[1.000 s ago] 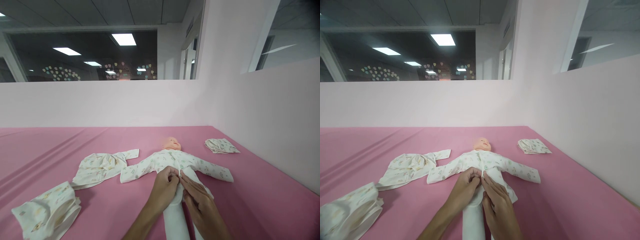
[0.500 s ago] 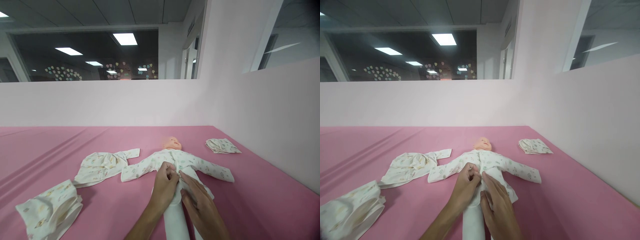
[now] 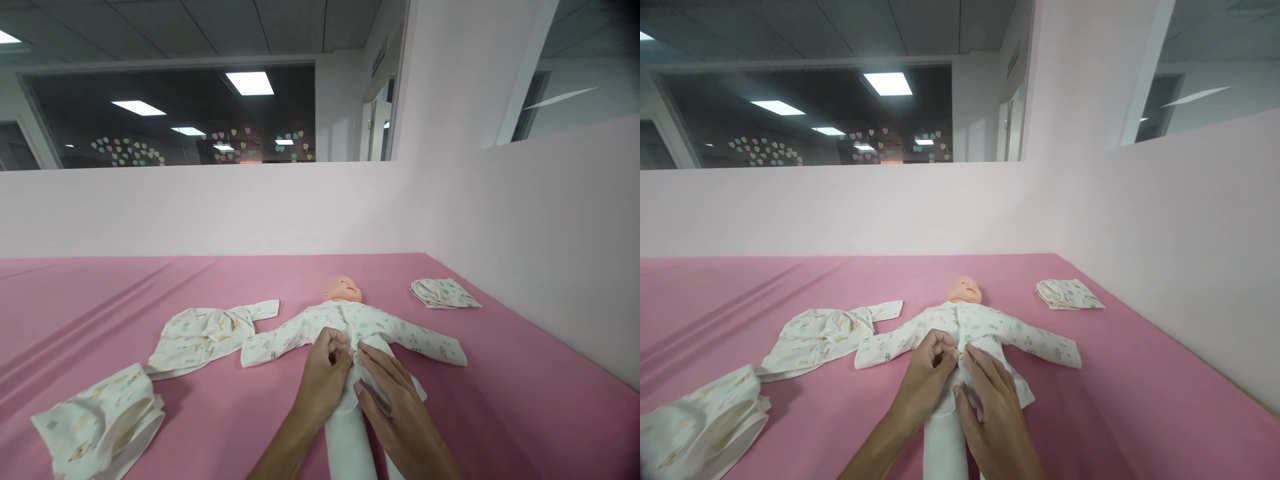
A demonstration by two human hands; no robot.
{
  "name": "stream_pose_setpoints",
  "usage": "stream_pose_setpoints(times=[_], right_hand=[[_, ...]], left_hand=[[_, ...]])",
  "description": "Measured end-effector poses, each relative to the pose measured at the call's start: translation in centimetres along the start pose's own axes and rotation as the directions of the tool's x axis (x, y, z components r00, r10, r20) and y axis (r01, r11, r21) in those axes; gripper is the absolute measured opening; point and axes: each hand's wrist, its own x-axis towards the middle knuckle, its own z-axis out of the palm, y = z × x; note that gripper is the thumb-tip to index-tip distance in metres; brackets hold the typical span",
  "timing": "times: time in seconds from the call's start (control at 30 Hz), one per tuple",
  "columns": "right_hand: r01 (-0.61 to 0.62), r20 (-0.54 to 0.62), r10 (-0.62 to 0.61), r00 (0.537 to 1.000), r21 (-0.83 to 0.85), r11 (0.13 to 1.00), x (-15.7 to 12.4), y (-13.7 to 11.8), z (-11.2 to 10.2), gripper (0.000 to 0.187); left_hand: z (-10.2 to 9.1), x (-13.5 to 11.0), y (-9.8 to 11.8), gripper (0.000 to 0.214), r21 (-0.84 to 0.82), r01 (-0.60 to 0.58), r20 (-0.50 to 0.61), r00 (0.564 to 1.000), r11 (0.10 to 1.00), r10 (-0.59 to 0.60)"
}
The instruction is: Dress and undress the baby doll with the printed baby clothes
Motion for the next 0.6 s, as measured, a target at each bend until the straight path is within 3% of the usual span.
stream_pose_setpoints(times=[0.3,0.43,0.5,0.6], right_hand=[[0.036,0.041,-0.032,0.999,-0.102,0.994,-0.4,0.8,0.4,0.054],[0.104,0.041,-0.101,0.994,-0.073,0.992,-0.7,3.2,-0.5,0.053],[0.143,0.079,-0.139,0.987,-0.048,0.989,-0.9,4.4,-1.6,0.047],[0.095,0.146,-0.092,0.985,-0.017,0.995,-1.0,5.3,-3.5,0.035]], left_hand=[[0.0,-0.9,0.3,0.016,0.266,-0.047,-0.049,0.997,0.963,0.063],[-1.7,-2.7,0.6,0.028,0.483,-0.155,0.114,0.987,0.862,0.114],[-2.9,-3.6,0.8,0.039,0.537,-0.163,0.2,0.978,0.828,0.064],[-4.3,-4.5,0.9,0.035,0.57,-0.062,0.202,0.977,0.819,-0.067]])
